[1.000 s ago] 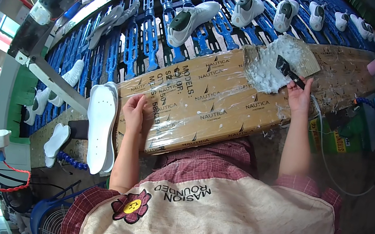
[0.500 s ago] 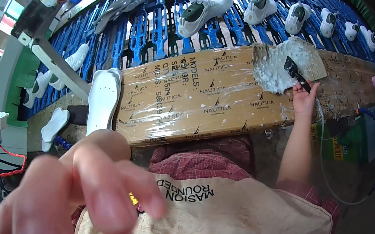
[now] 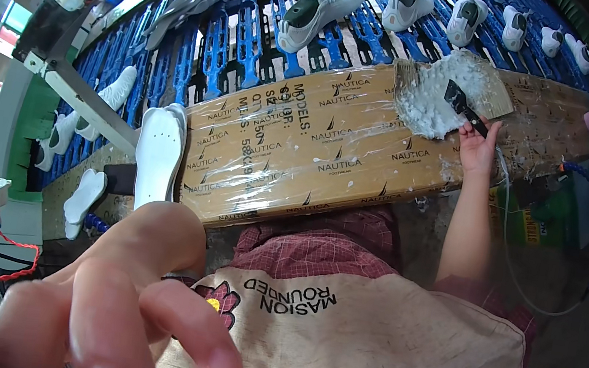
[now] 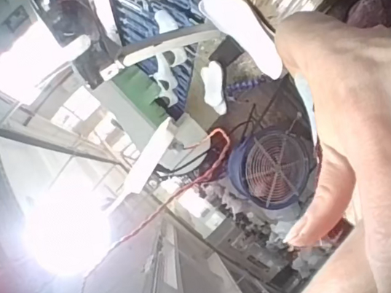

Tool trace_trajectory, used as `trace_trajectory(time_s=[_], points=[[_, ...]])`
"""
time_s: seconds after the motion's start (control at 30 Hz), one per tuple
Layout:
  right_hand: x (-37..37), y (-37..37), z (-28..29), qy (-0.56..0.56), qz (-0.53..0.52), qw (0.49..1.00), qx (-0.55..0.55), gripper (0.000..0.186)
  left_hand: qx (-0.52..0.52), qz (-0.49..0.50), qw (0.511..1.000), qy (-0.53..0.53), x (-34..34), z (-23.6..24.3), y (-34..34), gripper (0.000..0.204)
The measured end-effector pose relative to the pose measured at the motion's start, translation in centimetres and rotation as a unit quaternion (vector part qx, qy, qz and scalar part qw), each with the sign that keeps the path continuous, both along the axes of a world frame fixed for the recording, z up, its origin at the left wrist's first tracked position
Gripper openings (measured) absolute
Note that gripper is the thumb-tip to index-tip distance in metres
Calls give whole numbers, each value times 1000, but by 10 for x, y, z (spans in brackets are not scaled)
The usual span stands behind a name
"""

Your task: The person applies adhesive to the inside of shoe insoles using an applicator tool and stacks the insoles on the work table by hand.

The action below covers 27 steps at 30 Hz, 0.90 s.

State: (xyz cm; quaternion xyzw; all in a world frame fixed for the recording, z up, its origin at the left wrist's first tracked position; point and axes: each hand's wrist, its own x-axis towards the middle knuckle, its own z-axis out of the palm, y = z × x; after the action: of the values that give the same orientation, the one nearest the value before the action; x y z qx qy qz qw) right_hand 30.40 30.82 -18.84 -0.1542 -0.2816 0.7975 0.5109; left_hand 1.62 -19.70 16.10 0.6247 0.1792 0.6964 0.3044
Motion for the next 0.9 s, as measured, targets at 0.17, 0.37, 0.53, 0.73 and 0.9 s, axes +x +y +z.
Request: trace_trajectory(time_s=[0.17,0.37,0.53,0.73,0.9], points=[[1,0,1,1,-1,1000,-6,48,3,2,1000,-19,6,-2,-3,72],[2,0,-1,-4,-4,1000,-1,48,8,5,999,-39,2,-4,2,71],[2,-3,-1,-4,-2,1000,-1,47,11,7,998,-57,9,-6,-4,70],[-8,-7,4,-3,7,1000,4,47,14,16,997,-76,21,-7,-15,69],[-5,-5,1,-2,-6,1000,4,48,19,8,996,-90,-24,-3,38,69]])
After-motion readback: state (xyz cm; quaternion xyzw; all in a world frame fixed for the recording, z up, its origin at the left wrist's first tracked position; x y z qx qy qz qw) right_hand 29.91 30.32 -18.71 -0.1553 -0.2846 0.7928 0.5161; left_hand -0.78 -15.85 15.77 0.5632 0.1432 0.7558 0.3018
